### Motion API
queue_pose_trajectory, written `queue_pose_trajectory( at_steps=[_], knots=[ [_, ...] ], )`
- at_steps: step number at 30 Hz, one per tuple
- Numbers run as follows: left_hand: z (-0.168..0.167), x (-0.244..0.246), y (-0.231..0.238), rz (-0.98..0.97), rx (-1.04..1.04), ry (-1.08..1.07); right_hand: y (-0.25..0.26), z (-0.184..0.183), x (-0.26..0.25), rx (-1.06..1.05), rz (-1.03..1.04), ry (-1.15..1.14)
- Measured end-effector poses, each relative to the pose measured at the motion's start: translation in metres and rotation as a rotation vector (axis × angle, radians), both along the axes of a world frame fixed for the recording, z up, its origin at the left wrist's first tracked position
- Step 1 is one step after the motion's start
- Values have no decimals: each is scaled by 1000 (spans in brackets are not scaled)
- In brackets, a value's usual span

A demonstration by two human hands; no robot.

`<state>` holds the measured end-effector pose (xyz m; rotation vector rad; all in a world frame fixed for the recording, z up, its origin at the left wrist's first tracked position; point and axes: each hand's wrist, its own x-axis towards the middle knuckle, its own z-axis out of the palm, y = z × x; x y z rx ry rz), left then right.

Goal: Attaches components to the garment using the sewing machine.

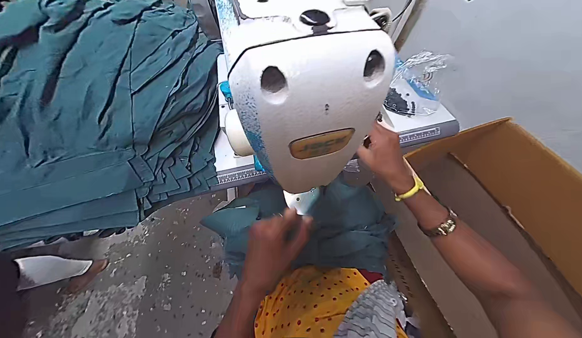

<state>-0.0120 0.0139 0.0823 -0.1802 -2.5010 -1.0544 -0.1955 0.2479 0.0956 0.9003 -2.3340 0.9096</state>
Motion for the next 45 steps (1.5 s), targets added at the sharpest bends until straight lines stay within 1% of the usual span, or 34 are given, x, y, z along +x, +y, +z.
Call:
queue_pose_trajectory(
  at_steps=[1, 2, 3, 5, 7, 8, 9, 12, 13, 14, 15, 17, 19, 21, 24, 26, 28, 29, 34, 36, 38, 40, 41, 42, 43, 44, 45],
  knots=[
    [5, 11, 2, -149, -17, 17, -13, 6, 18, 22, 48, 95],
    [7, 18, 4, -256, -13, 12, -25, 9, 36, 48, 113, 208],
    [6, 21, 4, -308, -3, -5, -36, 8, 51, 98, 178, 321],
    [1, 19, 4, -285, -2, -26, -58, 7, 68, 198, 267, 488],
    [1, 17, 4, -224, -39, -21, -71, 7, 66, 177, 269, 470],
    [2, 17, 4, -202, -35, 1, -71, 9, 65, 146, 286, 390],
    [4, 20, 4, -196, -1, 27, -68, 10, 67, 97, 345, 247],
    [16, 31, -15, -203, 243, 49, -52, 13, 87, -78, 748, -347],
    [21, 35, -31, -156, 308, 20, -48, 12, 93, -100, 799, -453],
    [23, 37, -49, -75, 348, -11, -44, 11, 93, -125, 730, -488],
    [21, 37, -66, 25, 379, -44, -41, 9, 87, -145, 588, -494],
    [10, 34, -90, 210, 412, -130, -42, 6, 65, -100, 353, -542],
    [-7, 30, -102, 321, 405, -226, -56, 8, 55, -64, 226, -664],
    [-20, 31, -106, 365, 412, -287, -69, 13, 56, -59, 137, -775],
    [-31, 31, -105, 376, 437, -317, -76, 16, 57, -53, 78, -816],
    [-34, 26, -101, 375, 452, -319, -71, 15, 56, -71, 130, -838],
    [-28, 19, -99, 379, 441, -285, -57, 13, 50, -88, 253, -834],
    [-22, 16, -97, 378, 423, -263, -49, 10, 46, -91, 274, -807],
    [-7, 0, -88, 290, 282, -182, -20, -6, 34, -126, 188, -697],
    [-10, -4, -87, 263, 260, -174, -8, -11, 28, -62, 163, -596],
    [-18, -4, -86, 263, 213, -179, 18, -18, 15, 30, 129, -508],
    [-27, -4, -83, 322, 66, -185, 54, -27, -6, 192, 24, -393],
    [-31, -5, -80, 332, -15, -165, 69, -27, -13, 316, -69, -417],
    [-34, -8, -76, 301, -71, -133, 78, -25, -18, 458, -170, -459],
    [-37, -12, -72, 244, -95, -112, 80, -25, -20, 541, -250, -467],
    [-38, -15, -66, 176, -80, -119, 77, -26, -19, 540, -287, -413],
    [-35, -19, -58, 108, -12, -163, 69, -25, -17, 484, -287, -321]
  ],
)
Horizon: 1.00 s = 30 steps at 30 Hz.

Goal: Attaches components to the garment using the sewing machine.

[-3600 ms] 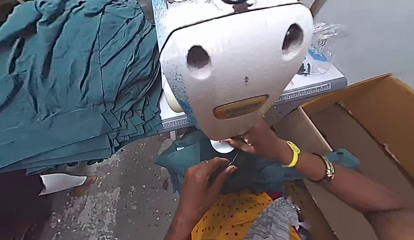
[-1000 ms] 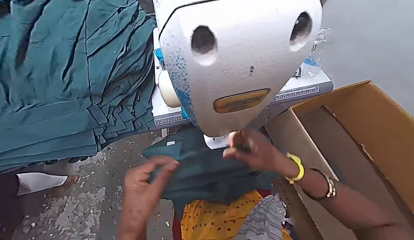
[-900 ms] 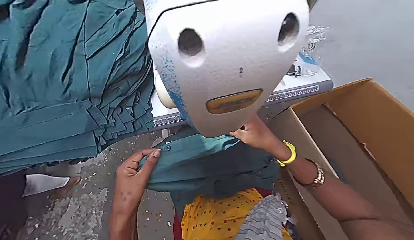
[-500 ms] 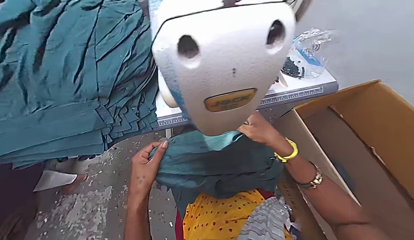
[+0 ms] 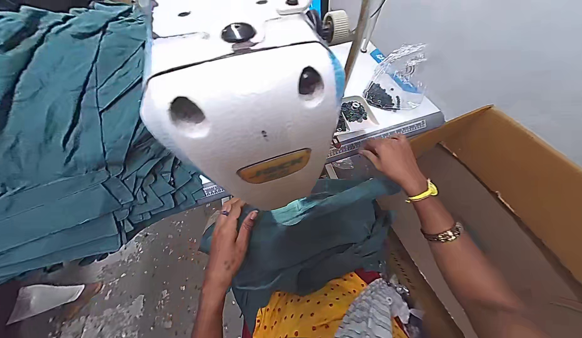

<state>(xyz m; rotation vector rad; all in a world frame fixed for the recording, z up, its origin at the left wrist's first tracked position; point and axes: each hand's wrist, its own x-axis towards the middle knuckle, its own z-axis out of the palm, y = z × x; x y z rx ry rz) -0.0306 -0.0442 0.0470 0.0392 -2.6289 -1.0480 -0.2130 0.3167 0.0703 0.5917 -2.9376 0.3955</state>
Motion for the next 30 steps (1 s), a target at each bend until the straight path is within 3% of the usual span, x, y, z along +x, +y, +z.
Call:
queue_pose_trajectory(
  at_steps=[2, 4, 10, 16, 19, 22, 24, 27, 30],
  knots=[
    [10, -6, 21, -53, 242, -90, -26, 4, 2, -147, 66, 153],
    [21, -13, 40, 34, 375, -138, -53, 8, -1, -200, 136, 256],
    [26, -16, 57, 161, 470, -161, -86, -12, -31, -129, 211, 310],
    [25, -17, 59, 182, 533, -137, -68, -11, -18, -339, 241, 371],
    [25, -23, 55, 198, 515, -154, -66, 9, -1, -532, 181, 238],
    [25, -21, 42, 98, 305, -127, -80, 31, 17, -607, 217, 227],
    [33, -6, 41, -89, 118, 36, -91, 38, 40, -540, 382, 369],
    [52, 19, 45, -461, 99, 98, -114, 29, 67, -379, 748, 649],
    [47, 23, 47, -356, 121, 113, -130, 35, 71, -303, 851, 630]
  ],
)
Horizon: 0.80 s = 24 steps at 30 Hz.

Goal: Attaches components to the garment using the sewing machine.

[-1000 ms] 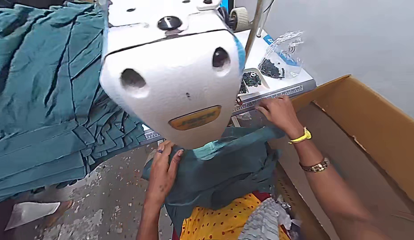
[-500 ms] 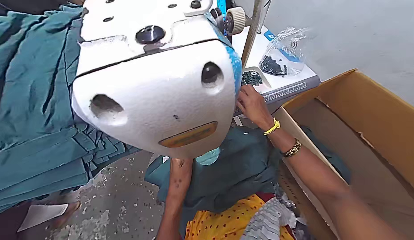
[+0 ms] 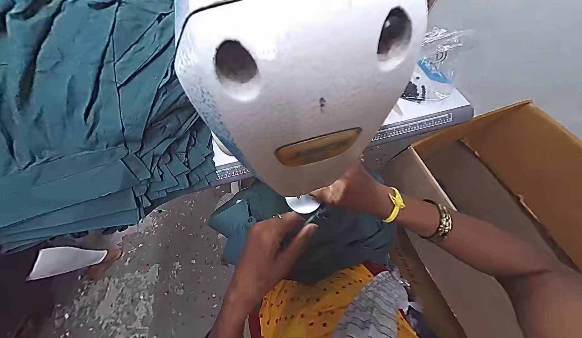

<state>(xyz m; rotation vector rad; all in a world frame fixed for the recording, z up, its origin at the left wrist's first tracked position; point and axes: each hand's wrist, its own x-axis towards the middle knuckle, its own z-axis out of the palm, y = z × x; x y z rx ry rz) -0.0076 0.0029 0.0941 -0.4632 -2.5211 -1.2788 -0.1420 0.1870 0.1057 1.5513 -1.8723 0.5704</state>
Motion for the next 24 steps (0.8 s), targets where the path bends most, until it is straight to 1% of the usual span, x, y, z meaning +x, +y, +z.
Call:
queue_pose_trajectory(
  at_steps=[2, 4, 5, 7, 11, 14, 17, 20, 24],
  knots=[
    [-1, 4, -2, 36, 38, 18, -2, 1, 3, -32, -8, -103],
    [1, 12, -4, -13, 115, 12, 2, 0, 12, -66, 44, -213],
    [1, 14, -6, -25, 141, 7, 3, 0, 16, -72, 70, -198],
    [0, 17, -12, -17, 143, -12, 2, -4, 14, -78, 85, -95],
    [-2, 10, -12, -8, 125, -10, -2, -2, -10, -22, -14, 34],
    [-3, 14, -2, -11, 169, 0, 1, -3, -12, -14, -80, 14],
    [-4, 17, 4, -36, 190, 19, 3, -8, -4, -80, 3, 13],
    [-9, 21, 5, -57, 169, 4, 2, -15, -3, -87, 51, 45],
    [-13, 17, 9, -85, 162, -20, -4, -7, -5, -26, -83, 60]
  ],
)
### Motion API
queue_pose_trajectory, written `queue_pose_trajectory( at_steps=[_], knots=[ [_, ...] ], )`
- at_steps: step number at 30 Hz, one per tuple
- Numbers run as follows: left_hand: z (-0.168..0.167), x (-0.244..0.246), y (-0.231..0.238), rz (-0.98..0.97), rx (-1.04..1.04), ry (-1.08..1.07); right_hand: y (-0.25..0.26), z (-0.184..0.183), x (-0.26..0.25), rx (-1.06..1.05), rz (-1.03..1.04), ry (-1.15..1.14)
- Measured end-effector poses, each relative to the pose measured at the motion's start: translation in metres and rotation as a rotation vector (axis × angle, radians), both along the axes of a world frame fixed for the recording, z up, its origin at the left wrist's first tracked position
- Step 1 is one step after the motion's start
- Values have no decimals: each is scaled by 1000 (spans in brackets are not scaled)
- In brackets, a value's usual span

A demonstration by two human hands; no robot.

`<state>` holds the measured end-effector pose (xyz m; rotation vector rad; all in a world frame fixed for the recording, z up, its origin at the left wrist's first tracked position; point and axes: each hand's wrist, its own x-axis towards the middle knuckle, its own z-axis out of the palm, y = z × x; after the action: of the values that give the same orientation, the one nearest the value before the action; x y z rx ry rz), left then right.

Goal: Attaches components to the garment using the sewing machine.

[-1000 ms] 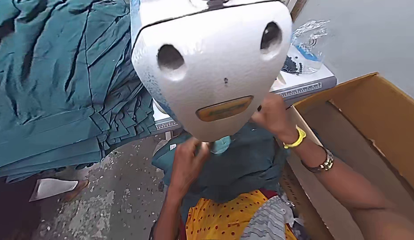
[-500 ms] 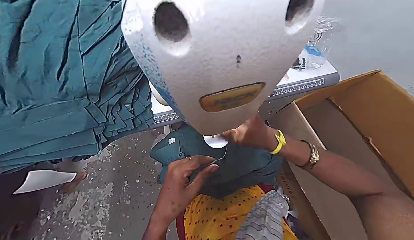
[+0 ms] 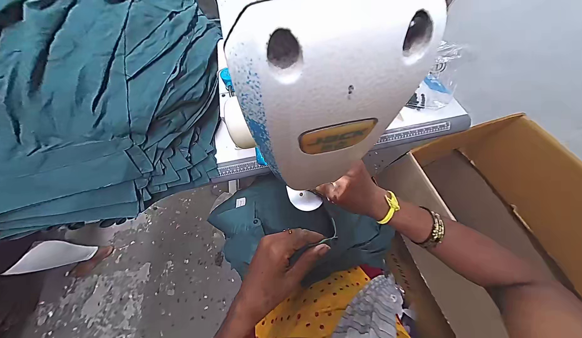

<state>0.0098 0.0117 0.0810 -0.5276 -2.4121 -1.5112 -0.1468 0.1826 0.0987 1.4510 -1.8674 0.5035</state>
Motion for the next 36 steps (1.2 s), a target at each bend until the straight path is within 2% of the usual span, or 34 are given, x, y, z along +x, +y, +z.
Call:
queue_pose_trajectory(
  at_steps=[4, 7, 8, 10, 12, 14, 16, 19, 21, 24, 27, 30, 36],
  knots=[
    [0, 0, 13, -27, -4, -1, -3, -3, 0, -30, -47, -21],
    [0, 3, 18, -18, -22, 32, -1, -7, 2, -63, 51, -87],
    [2, 4, 15, 14, -18, 56, 1, -8, 8, -76, 131, -240],
    [8, 6, -4, 125, -8, 93, 6, -5, 29, -72, 347, -709],
    [17, 10, -44, 275, -19, 74, 14, -4, 42, -62, 424, -926],
    [23, 16, -88, 452, -21, 56, 25, -1, 34, -129, 225, -941],
    [18, 19, -116, 620, -62, -24, 30, 3, 15, -102, -22, -996],
    [-12, 19, -128, 746, -155, -221, 11, 4, 3, -52, -200, -1118],
    [-28, 21, -130, 783, -136, -284, -1, 10, 5, -43, -249, -1224],
    [-39, 29, -126, 793, -27, -334, -3, 16, 5, 11, -254, -1263],
    [-42, 26, -121, 787, -26, -349, 2, 14, 3, 17, -225, -1270],
    [-32, 18, -116, 777, -9, -314, 20, 7, -1, -51, -134, -1166],
    [-7, -9, -96, 646, -45, -201, 62, -9, -18, -86, -337, -958]
  ],
)
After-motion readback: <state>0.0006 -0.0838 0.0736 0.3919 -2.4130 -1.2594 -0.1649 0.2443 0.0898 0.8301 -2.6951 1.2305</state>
